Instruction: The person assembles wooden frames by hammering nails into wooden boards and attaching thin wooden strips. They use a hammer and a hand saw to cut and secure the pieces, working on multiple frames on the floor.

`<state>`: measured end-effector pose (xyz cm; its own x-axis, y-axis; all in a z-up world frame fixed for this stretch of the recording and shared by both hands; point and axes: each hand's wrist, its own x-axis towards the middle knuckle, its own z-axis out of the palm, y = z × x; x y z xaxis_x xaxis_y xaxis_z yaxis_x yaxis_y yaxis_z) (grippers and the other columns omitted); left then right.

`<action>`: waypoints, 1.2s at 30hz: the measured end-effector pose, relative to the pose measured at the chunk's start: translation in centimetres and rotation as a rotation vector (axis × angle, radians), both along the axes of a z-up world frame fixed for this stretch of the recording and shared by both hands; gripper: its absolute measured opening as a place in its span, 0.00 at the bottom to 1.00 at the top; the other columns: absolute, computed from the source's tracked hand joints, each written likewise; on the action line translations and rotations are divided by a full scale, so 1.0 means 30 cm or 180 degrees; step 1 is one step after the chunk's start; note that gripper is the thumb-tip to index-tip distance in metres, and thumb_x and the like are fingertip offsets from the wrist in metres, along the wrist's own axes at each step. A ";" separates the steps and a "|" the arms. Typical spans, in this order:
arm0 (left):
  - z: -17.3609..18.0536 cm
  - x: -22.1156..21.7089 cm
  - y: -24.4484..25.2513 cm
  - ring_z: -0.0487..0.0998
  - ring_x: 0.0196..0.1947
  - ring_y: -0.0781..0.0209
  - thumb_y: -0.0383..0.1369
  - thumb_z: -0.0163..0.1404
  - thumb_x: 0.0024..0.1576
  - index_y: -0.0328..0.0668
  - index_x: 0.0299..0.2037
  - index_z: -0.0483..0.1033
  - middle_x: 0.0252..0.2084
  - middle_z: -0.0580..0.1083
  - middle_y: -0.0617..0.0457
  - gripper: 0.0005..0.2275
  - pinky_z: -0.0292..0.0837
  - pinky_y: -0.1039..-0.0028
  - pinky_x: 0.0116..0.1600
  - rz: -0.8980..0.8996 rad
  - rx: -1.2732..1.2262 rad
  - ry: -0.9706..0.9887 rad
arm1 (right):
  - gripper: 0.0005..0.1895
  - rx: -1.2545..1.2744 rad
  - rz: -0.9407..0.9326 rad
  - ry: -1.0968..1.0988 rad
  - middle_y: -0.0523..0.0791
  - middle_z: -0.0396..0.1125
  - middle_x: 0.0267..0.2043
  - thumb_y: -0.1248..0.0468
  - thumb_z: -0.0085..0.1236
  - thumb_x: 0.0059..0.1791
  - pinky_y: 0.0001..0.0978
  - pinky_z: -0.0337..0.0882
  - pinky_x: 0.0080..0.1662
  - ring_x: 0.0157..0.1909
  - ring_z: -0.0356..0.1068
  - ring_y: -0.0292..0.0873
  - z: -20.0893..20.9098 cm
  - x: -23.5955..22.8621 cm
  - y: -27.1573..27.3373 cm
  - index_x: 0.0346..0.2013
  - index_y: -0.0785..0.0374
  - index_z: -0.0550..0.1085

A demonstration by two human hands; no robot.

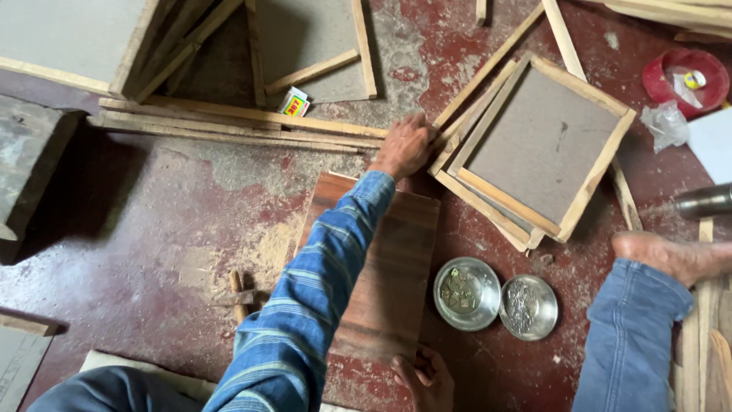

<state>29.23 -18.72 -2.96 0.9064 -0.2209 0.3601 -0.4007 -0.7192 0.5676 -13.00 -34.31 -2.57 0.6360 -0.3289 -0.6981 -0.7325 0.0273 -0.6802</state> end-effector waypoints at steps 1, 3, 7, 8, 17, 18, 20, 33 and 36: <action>-0.004 -0.015 -0.001 0.72 0.53 0.44 0.39 0.46 0.62 0.42 0.44 0.83 0.50 0.73 0.42 0.13 0.66 0.50 0.58 0.0010 -0.0102 -0.0172 | 0.33 -0.0014 -0.0022 -0.0009 0.56 0.75 0.41 0.63 0.70 0.40 0.44 0.80 0.49 0.45 0.78 0.48 -0.007 -0.010 -0.002 0.56 0.73 0.70; -0.001 -0.043 -0.002 0.72 0.54 0.45 0.40 0.47 0.64 0.40 0.40 0.83 0.51 0.73 0.43 0.14 0.65 0.50 0.60 0.0111 -0.0082 0.0095 | 0.32 -0.0045 -0.0036 -0.0024 0.56 0.75 0.41 0.63 0.70 0.40 0.43 0.80 0.49 0.45 0.78 0.48 -0.022 -0.017 -0.009 0.55 0.74 0.71; 0.034 -0.050 -0.036 0.73 0.50 0.44 0.37 0.50 0.62 0.44 0.41 0.85 0.47 0.76 0.46 0.10 0.66 0.52 0.54 0.0076 -0.0316 -0.0075 | 0.31 0.0105 -0.0004 -0.0303 0.53 0.74 0.41 0.65 0.70 0.39 0.41 0.79 0.46 0.44 0.76 0.45 -0.043 -0.006 -0.024 0.54 0.73 0.72; 0.029 -0.056 -0.039 0.75 0.50 0.47 0.35 0.50 0.61 0.46 0.42 0.85 0.46 0.76 0.48 0.09 0.69 0.55 0.54 0.0066 -0.0426 -0.0179 | 0.30 0.0157 0.0051 -0.0448 0.53 0.73 0.41 0.65 0.71 0.40 0.40 0.78 0.46 0.44 0.75 0.44 -0.045 -0.010 -0.021 0.54 0.74 0.72; 0.045 -0.083 -0.053 0.79 0.37 0.53 0.38 0.56 0.56 0.49 0.37 0.84 0.41 0.77 0.48 0.07 0.76 0.61 0.41 0.0004 -0.0482 -0.0071 | 0.28 0.0107 0.0262 -0.0514 0.52 0.76 0.41 0.61 0.69 0.42 0.36 0.78 0.45 0.43 0.77 0.42 0.100 -0.004 0.038 0.53 0.72 0.73; 0.066 -0.086 -0.041 0.79 0.37 0.54 0.37 0.54 0.59 0.49 0.39 0.83 0.44 0.77 0.47 0.07 0.78 0.64 0.40 0.0016 -0.0666 0.0194 | 0.28 0.0099 0.0263 -0.0569 0.51 0.76 0.41 0.60 0.68 0.42 0.36 0.78 0.45 0.43 0.77 0.41 0.115 0.004 0.045 0.52 0.71 0.73; 0.098 -0.125 -0.008 0.79 0.37 0.53 0.34 0.53 0.60 0.46 0.42 0.82 0.47 0.76 0.45 0.06 0.79 0.64 0.40 0.0174 -0.0829 0.0375 | 0.25 0.0106 0.0307 -0.0737 0.50 0.76 0.42 0.59 0.67 0.43 0.36 0.79 0.44 0.42 0.77 0.41 0.134 0.002 0.050 0.50 0.71 0.74; 0.317 -1.137 0.734 0.80 0.38 0.52 0.32 0.55 0.54 0.37 0.48 0.79 0.38 0.78 0.45 0.13 0.75 0.64 0.44 0.1145 -0.1005 0.1279 | 0.09 0.1283 0.0029 -0.1200 0.46 0.72 0.36 0.63 0.59 0.53 0.30 0.74 0.40 0.37 0.72 0.39 0.170 -0.021 0.021 0.40 0.67 0.75; 0.378 -1.347 0.784 0.81 0.42 0.58 0.38 0.56 0.59 0.40 0.51 0.78 0.42 0.80 0.49 0.15 0.77 0.67 0.45 0.1712 -0.2062 0.1770 | 0.06 0.1734 -0.0238 -0.1325 0.43 0.71 0.34 0.64 0.59 0.53 0.27 0.73 0.38 0.35 0.71 0.39 0.251 0.029 -0.001 0.39 0.64 0.74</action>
<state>-11.17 4.81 8.39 0.9039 0.3551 -0.2383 0.3266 -0.2134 0.9208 -12.12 -34.35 4.96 0.8762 -0.0539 -0.4790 -0.3962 0.4855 -0.7793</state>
